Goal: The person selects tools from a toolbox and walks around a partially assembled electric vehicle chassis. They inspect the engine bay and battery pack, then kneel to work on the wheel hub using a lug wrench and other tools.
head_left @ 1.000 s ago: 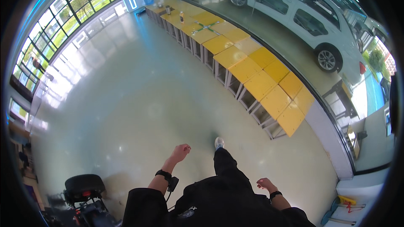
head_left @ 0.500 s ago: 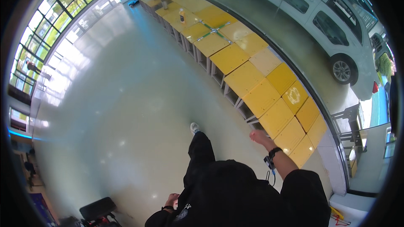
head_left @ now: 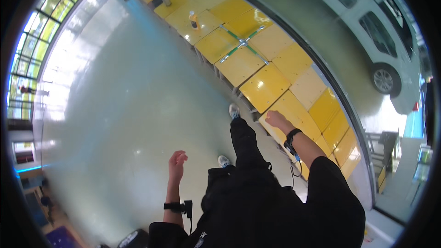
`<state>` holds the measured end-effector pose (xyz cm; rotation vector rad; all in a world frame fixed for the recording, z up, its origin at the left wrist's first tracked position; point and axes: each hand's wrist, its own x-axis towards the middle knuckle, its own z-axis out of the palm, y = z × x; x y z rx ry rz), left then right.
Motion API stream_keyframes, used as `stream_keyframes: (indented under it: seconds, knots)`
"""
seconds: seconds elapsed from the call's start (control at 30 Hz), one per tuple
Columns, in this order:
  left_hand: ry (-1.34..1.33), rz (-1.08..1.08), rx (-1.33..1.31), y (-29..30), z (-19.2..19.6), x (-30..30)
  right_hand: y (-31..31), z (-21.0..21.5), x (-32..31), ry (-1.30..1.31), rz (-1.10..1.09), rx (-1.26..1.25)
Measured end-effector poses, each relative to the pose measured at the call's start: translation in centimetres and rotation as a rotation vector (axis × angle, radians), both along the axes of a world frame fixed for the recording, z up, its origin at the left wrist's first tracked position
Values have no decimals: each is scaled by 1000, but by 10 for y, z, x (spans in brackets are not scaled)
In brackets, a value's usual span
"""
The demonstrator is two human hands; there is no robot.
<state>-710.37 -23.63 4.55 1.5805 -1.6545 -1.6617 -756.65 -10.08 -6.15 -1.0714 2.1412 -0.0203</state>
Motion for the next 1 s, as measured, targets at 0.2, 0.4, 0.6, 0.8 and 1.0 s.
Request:
stream_keyframes:
  seconds: [0.2, 0.4, 0.6, 0.8, 1.0]
  knots:
    - [-264, 361, 374, 129, -52, 121, -103, -160, -91, 271, -160, -102]
    - [-575, 595, 978, 110, -47, 70, -214, -224, -153, 168, -517, 104]
    - [-598, 618, 988, 20, -81, 13, -263, -297, -209, 566, -225, -121]
    - [-620, 621, 999, -9, -69, -14, -290, -306, -227, 416, -139, 24]
    - [-625, 634, 1017, -5, -26, 0, -286, -309, -248, 252, -147, 24]
